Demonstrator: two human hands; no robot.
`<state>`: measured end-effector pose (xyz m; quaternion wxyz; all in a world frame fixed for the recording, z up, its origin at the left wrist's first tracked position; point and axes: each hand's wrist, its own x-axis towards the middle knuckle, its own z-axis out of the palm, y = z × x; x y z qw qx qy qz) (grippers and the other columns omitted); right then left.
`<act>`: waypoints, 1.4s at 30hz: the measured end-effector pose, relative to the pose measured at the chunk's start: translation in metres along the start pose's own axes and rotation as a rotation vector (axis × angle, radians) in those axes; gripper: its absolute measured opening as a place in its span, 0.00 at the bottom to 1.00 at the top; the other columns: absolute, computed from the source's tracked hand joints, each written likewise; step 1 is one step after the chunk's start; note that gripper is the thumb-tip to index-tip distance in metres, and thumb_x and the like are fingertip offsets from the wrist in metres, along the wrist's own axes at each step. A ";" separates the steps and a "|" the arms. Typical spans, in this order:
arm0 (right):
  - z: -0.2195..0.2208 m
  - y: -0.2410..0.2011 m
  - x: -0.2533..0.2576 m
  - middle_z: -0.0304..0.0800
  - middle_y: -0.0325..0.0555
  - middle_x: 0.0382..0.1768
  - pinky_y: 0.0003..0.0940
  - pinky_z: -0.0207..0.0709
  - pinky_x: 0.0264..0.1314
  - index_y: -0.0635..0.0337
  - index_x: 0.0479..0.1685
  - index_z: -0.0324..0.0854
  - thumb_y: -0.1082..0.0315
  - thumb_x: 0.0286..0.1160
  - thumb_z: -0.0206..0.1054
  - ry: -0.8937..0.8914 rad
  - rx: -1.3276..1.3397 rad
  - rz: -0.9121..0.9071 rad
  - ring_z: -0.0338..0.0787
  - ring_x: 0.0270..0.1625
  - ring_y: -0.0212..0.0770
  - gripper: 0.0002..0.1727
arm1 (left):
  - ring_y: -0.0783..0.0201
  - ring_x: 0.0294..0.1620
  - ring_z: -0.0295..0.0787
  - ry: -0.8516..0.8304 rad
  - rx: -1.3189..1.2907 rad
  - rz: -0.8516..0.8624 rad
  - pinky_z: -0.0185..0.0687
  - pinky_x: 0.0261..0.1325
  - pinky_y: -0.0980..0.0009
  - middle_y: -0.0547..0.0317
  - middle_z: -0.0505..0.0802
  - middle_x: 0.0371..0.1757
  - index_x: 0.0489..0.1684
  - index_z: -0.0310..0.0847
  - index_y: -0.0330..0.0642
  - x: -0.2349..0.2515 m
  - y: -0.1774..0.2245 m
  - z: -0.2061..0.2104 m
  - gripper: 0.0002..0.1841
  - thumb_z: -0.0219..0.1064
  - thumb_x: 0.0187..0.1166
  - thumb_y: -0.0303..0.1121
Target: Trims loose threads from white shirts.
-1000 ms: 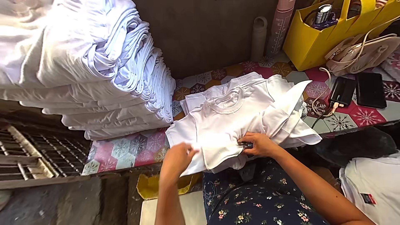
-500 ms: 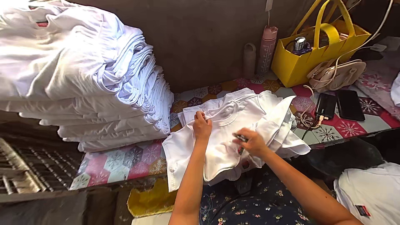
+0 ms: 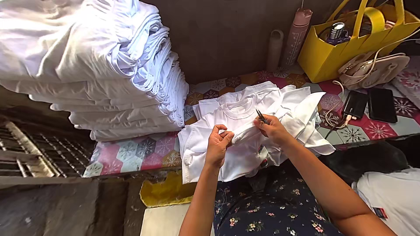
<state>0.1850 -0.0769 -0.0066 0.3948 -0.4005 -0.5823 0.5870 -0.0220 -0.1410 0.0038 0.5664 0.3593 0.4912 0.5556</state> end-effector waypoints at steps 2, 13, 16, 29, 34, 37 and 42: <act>-0.001 0.009 0.000 0.73 0.30 0.18 0.17 0.63 0.24 0.60 0.33 0.80 0.72 0.85 0.60 0.016 -0.044 0.020 0.67 0.18 0.20 0.10 | 0.70 0.35 0.93 -0.071 0.052 -0.008 0.90 0.49 0.70 0.62 0.93 0.33 0.54 0.67 0.41 -0.006 0.002 -0.002 0.11 0.56 0.82 0.16; 0.042 -0.001 -0.049 0.92 0.49 0.41 0.34 0.86 0.40 0.64 0.41 0.93 0.65 0.70 0.77 0.257 -0.579 -0.441 0.90 0.38 0.37 0.10 | 0.78 0.35 0.91 -0.068 0.500 0.320 0.86 0.45 0.78 0.64 0.94 0.35 0.58 0.71 0.36 -0.028 -0.013 0.013 0.10 0.61 0.84 0.24; 0.047 0.008 -0.049 0.90 0.51 0.35 0.36 0.84 0.35 0.68 0.35 0.90 0.73 0.66 0.73 0.275 -0.621 -0.457 0.89 0.34 0.41 0.06 | 0.76 0.35 0.91 -0.097 0.521 0.348 0.87 0.46 0.77 0.63 0.94 0.34 0.57 0.73 0.34 -0.031 -0.018 0.017 0.11 0.64 0.80 0.24; 0.037 -0.005 -0.049 0.79 0.35 0.28 0.20 0.73 0.36 0.63 0.42 0.80 0.71 0.86 0.60 0.014 -0.194 0.037 0.77 0.29 0.22 0.06 | 0.77 0.42 0.92 0.042 0.515 0.466 0.87 0.50 0.81 0.57 0.97 0.41 0.36 0.95 0.35 -0.032 -0.042 0.026 0.04 0.77 0.69 0.25; 0.020 0.000 -0.045 0.81 0.33 0.26 0.19 0.72 0.32 0.61 0.43 0.83 0.65 0.83 0.65 0.022 -0.276 -0.103 0.76 0.26 0.20 0.08 | 0.81 0.33 0.88 0.067 0.538 0.361 0.84 0.43 0.83 0.63 0.95 0.34 0.36 0.92 0.36 -0.030 -0.042 0.026 0.03 0.73 0.75 0.26; -0.003 0.007 -0.039 0.79 0.31 0.22 0.21 0.72 0.28 0.60 0.43 0.84 0.54 0.83 0.64 -0.073 -0.475 -0.269 0.75 0.23 0.21 0.16 | 0.82 0.30 0.84 0.053 0.597 0.345 0.81 0.39 0.83 0.65 0.91 0.30 0.39 0.87 0.37 -0.030 -0.038 0.023 0.04 0.69 0.80 0.29; -0.012 0.016 -0.038 0.88 0.43 0.26 0.37 0.77 0.29 0.61 0.34 0.90 0.48 0.81 0.66 -0.132 -0.720 -0.484 0.84 0.26 0.36 0.23 | 0.83 0.26 0.80 0.064 0.655 0.345 0.76 0.34 0.84 0.69 0.87 0.26 0.41 0.84 0.39 -0.030 -0.031 0.024 0.05 0.66 0.84 0.31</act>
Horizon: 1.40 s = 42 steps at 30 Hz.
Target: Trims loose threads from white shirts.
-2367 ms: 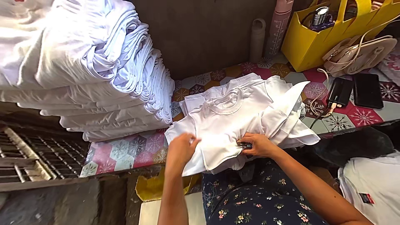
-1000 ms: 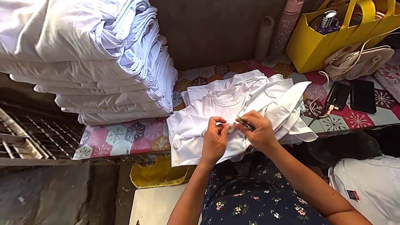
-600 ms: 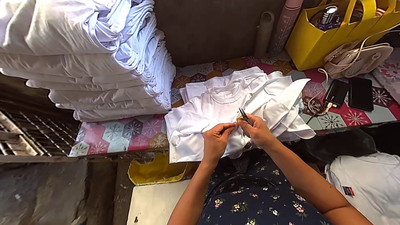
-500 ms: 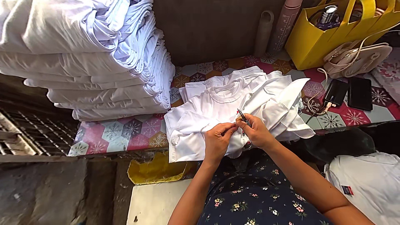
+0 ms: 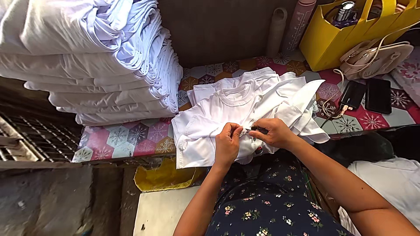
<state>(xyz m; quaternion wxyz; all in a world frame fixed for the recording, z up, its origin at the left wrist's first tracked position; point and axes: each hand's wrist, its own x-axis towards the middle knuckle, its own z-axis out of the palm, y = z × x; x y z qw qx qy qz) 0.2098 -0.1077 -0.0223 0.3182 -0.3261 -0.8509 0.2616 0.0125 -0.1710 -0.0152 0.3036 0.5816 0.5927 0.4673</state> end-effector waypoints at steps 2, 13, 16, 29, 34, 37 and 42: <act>0.002 0.001 0.001 0.89 0.44 0.26 0.37 0.77 0.28 0.61 0.33 0.91 0.48 0.80 0.67 0.017 -0.031 -0.063 0.85 0.26 0.37 0.23 | 0.83 0.26 0.80 -0.011 0.011 0.003 0.76 0.34 0.84 0.68 0.87 0.26 0.41 0.84 0.38 0.000 0.000 0.000 0.06 0.65 0.84 0.31; 0.002 0.003 0.004 0.89 0.41 0.24 0.37 0.76 0.25 0.59 0.29 0.91 0.51 0.80 0.67 0.034 -0.069 -0.135 0.87 0.25 0.36 0.20 | 0.83 0.25 0.78 -0.069 0.054 -0.037 0.74 0.34 0.83 0.68 0.86 0.25 0.41 0.85 0.39 0.002 0.003 -0.003 0.05 0.67 0.83 0.31; 0.000 0.001 0.004 0.88 0.42 0.23 0.38 0.75 0.23 0.59 0.29 0.91 0.49 0.80 0.67 0.000 -0.109 -0.139 0.86 0.25 0.38 0.22 | 0.83 0.24 0.77 -0.089 0.061 -0.042 0.73 0.33 0.83 0.68 0.86 0.24 0.40 0.86 0.38 0.002 0.004 -0.003 0.05 0.67 0.83 0.30; 0.026 -0.009 0.009 0.76 0.30 0.15 0.18 0.65 0.24 0.61 0.24 0.83 0.68 0.80 0.70 0.053 0.723 0.666 0.70 0.18 0.20 0.13 | 0.81 0.24 0.77 -0.190 -0.002 -0.031 0.74 0.34 0.80 0.69 0.84 0.24 0.41 0.84 0.39 0.002 -0.002 0.000 0.06 0.64 0.84 0.31; 0.040 -0.021 0.013 0.74 0.32 0.14 0.17 0.61 0.19 0.59 0.27 0.81 0.72 0.82 0.66 0.245 0.965 0.778 0.66 0.15 0.21 0.11 | 0.78 0.35 0.85 -0.117 0.062 0.160 0.82 0.45 0.78 0.63 0.91 0.34 0.40 0.86 0.36 -0.004 -0.012 -0.018 0.07 0.62 0.84 0.27; 0.034 -0.025 0.015 0.71 0.31 0.14 0.16 0.59 0.17 0.58 0.26 0.80 0.72 0.83 0.64 0.295 1.008 0.753 0.64 0.14 0.22 0.13 | 0.66 0.43 0.91 0.008 0.323 0.212 0.87 0.54 0.64 0.54 0.93 0.39 0.41 0.88 0.33 -0.012 -0.024 -0.057 0.10 0.62 0.85 0.28; 0.031 -0.026 0.017 0.71 0.33 0.14 0.16 0.58 0.17 0.59 0.28 0.81 0.71 0.85 0.64 0.315 1.046 0.758 0.63 0.13 0.23 0.13 | 0.23 0.50 0.88 0.179 0.878 -0.427 0.76 0.52 0.25 0.23 0.90 0.47 0.53 0.82 0.24 -0.042 -0.059 -0.178 0.15 0.55 0.88 0.30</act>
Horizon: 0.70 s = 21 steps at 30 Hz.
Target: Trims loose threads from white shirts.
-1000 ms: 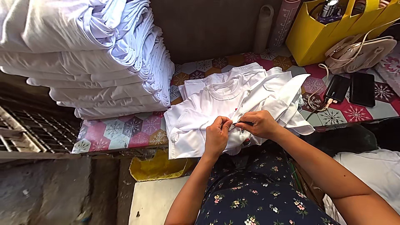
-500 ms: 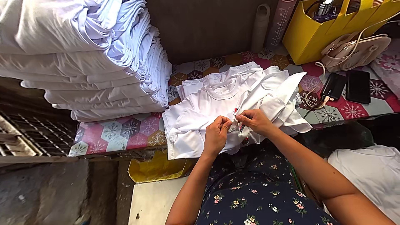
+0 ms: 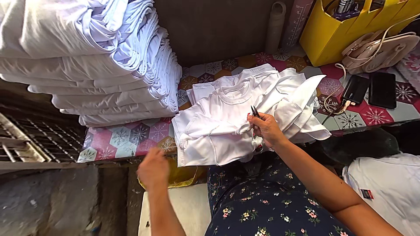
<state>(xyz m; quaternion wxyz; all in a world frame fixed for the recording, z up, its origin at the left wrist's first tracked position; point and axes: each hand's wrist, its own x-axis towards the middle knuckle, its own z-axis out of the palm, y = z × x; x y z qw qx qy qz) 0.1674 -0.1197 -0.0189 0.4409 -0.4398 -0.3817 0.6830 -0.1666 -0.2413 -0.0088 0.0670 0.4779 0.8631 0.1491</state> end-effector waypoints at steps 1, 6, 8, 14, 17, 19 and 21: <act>0.001 0.000 0.000 0.72 0.33 0.15 0.16 0.58 0.16 0.58 0.28 0.81 0.71 0.85 0.63 0.003 0.011 0.008 0.63 0.13 0.23 0.13 | 0.21 0.58 0.85 -0.019 0.090 -0.187 0.73 0.59 0.24 0.21 0.89 0.53 0.57 0.82 0.25 0.005 -0.021 -0.005 0.16 0.54 0.89 0.30; 0.007 -0.001 -0.001 0.71 0.32 0.15 0.15 0.57 0.15 0.58 0.29 0.81 0.70 0.86 0.63 0.006 0.031 0.014 0.62 0.12 0.22 0.12 | 0.26 0.79 0.72 0.089 -0.131 -0.023 0.66 0.78 0.35 0.19 0.78 0.74 0.60 0.83 0.19 0.000 -0.002 -0.005 0.18 0.65 0.83 0.30; 0.008 -0.003 -0.002 0.70 0.32 0.14 0.15 0.57 0.15 0.58 0.28 0.81 0.70 0.86 0.63 0.001 0.029 0.016 0.62 0.12 0.22 0.13 | 0.41 0.76 0.79 0.027 -0.495 0.268 0.75 0.75 0.47 0.30 0.82 0.74 0.64 0.80 0.22 -0.007 0.057 0.017 0.22 0.71 0.78 0.32; 0.001 -0.009 -0.001 0.79 0.33 0.18 0.15 0.60 0.17 0.59 0.34 0.84 0.69 0.86 0.64 0.008 -0.125 -0.071 0.66 0.14 0.21 0.10 | 0.74 0.40 0.90 -0.425 -0.998 0.463 0.86 0.48 0.74 0.62 0.93 0.40 0.57 0.79 0.37 -0.020 0.181 0.058 0.19 0.78 0.69 0.24; -0.013 -0.011 -0.012 0.93 0.34 0.31 0.19 0.78 0.35 0.62 0.47 0.89 0.71 0.81 0.68 0.062 -0.396 -0.320 0.84 0.30 0.20 0.06 | 0.76 0.32 0.90 -0.480 -1.123 0.284 0.87 0.42 0.76 0.65 0.93 0.32 0.55 0.76 0.39 -0.019 0.187 0.056 0.18 0.75 0.71 0.19; -0.015 -0.007 -0.019 0.93 0.36 0.32 0.18 0.80 0.36 0.64 0.43 0.90 0.70 0.76 0.72 0.090 -0.511 -0.438 0.85 0.30 0.19 0.06 | 0.76 0.32 0.91 -0.463 -1.166 0.241 0.88 0.43 0.76 0.65 0.94 0.33 0.57 0.75 0.39 -0.022 0.186 0.056 0.19 0.75 0.71 0.18; -0.010 -0.001 -0.024 0.92 0.41 0.29 0.21 0.79 0.35 0.66 0.39 0.91 0.69 0.72 0.75 0.110 -0.632 -0.525 0.83 0.28 0.22 0.07 | 0.76 0.32 0.91 -0.432 -1.163 0.229 0.88 0.43 0.76 0.65 0.95 0.33 0.57 0.74 0.39 -0.026 0.188 0.056 0.19 0.74 0.71 0.18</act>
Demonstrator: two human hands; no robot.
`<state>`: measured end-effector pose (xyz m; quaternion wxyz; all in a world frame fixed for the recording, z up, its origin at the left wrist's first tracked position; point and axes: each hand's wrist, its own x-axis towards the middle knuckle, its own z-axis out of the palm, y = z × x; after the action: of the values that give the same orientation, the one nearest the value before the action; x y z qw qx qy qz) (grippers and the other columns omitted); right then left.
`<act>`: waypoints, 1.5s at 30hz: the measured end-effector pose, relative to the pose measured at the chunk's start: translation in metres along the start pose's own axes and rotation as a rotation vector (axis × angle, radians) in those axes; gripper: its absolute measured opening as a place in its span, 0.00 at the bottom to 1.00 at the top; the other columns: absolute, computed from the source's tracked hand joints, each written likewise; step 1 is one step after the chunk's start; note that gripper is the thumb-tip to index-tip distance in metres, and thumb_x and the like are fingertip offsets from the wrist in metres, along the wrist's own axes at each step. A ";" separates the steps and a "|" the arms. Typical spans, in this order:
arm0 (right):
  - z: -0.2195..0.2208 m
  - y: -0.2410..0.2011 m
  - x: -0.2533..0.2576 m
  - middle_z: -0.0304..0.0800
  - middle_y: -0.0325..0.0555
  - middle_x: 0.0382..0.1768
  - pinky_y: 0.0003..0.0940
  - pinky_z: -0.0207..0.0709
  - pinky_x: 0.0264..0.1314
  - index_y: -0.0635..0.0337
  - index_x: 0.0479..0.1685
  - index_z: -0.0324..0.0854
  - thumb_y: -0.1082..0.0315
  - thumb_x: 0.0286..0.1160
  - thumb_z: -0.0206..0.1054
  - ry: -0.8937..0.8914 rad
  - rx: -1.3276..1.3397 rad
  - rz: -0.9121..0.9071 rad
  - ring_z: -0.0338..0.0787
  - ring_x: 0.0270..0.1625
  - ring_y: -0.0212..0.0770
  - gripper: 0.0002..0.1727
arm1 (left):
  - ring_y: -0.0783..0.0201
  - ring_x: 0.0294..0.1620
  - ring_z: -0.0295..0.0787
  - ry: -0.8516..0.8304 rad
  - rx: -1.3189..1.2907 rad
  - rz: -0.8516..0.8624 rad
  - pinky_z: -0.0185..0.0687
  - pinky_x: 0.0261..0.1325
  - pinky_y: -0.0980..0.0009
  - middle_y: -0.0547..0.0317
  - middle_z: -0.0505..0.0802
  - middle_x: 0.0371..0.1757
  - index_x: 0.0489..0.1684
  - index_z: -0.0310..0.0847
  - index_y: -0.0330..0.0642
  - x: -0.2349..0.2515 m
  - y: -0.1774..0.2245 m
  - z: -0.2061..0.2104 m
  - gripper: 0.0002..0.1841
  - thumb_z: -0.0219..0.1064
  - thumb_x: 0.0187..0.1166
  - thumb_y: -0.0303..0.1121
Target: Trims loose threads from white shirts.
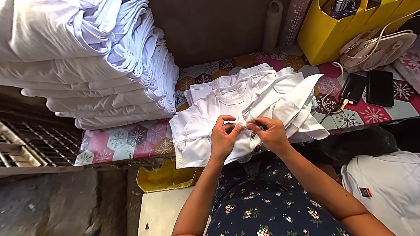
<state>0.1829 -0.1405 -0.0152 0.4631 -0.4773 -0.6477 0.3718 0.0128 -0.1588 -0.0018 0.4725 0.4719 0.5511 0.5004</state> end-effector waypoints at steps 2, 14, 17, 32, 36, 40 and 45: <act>0.008 0.003 -0.004 0.92 0.47 0.29 0.31 0.82 0.34 0.67 0.35 0.92 0.70 0.67 0.76 0.027 -0.151 -0.122 0.87 0.28 0.32 0.07 | 0.76 0.32 0.91 0.024 0.073 0.024 0.88 0.42 0.77 0.65 0.95 0.33 0.57 0.74 0.39 -0.002 0.001 0.004 0.19 0.75 0.72 0.19; -0.003 0.011 -0.001 0.78 0.27 0.22 0.15 0.71 0.29 0.59 0.33 0.82 0.73 0.69 0.68 -0.143 0.251 0.139 0.75 0.24 0.17 0.01 | 0.75 0.32 0.91 0.030 0.054 -0.050 0.87 0.43 0.76 0.64 0.94 0.34 0.51 0.66 0.42 -0.001 -0.001 -0.004 0.19 0.72 0.73 0.17; -0.012 0.027 0.005 0.77 0.33 0.20 0.25 0.70 0.27 0.63 0.37 0.85 0.52 0.77 0.68 -0.206 -0.063 -0.069 0.73 0.22 0.24 0.19 | 0.76 0.33 0.90 0.015 -0.023 -0.118 0.85 0.43 0.76 0.65 0.94 0.33 0.49 0.66 0.42 0.003 0.003 -0.007 0.17 0.70 0.75 0.17; -0.003 0.044 0.013 0.82 0.42 0.17 0.33 0.68 0.18 0.62 0.34 0.94 0.52 0.77 0.70 -0.035 -0.377 -0.658 0.80 0.18 0.37 0.20 | 0.78 0.30 0.89 -0.020 -0.015 -0.146 0.83 0.40 0.79 0.66 0.93 0.30 0.46 0.69 0.42 0.004 0.007 -0.007 0.14 0.69 0.75 0.16; -0.003 0.044 0.013 0.81 0.42 0.16 0.33 0.68 0.18 0.61 0.30 0.93 0.56 0.77 0.69 -0.019 -0.392 -0.670 0.80 0.18 0.38 0.18 | 0.78 0.30 0.89 -0.015 -0.026 -0.146 0.83 0.40 0.80 0.66 0.93 0.30 0.45 0.69 0.42 0.004 0.005 -0.007 0.15 0.69 0.75 0.15; -0.022 0.047 0.053 0.90 0.54 0.30 0.47 0.81 0.27 0.67 0.44 0.92 0.59 0.73 0.74 -0.026 -0.389 -0.515 0.89 0.28 0.49 0.17 | 0.75 0.32 0.90 -0.038 -0.021 -0.130 0.86 0.43 0.77 0.65 0.93 0.30 0.47 0.71 0.41 0.002 0.002 -0.009 0.14 0.70 0.75 0.16; -0.045 0.074 0.123 0.89 0.58 0.62 0.70 0.82 0.43 0.59 0.66 0.86 0.61 0.70 0.78 -0.374 -0.675 -0.258 0.93 0.50 0.65 0.25 | 0.71 0.34 0.89 -0.139 0.233 -0.057 0.87 0.44 0.72 0.59 0.92 0.35 0.50 0.77 0.35 -0.003 -0.013 -0.008 0.17 0.79 0.68 0.25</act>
<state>0.2322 -0.0007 -0.0403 0.1978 -0.4415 -0.8609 0.1575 0.0048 -0.1631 -0.0142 0.4656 0.5412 0.5845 0.3856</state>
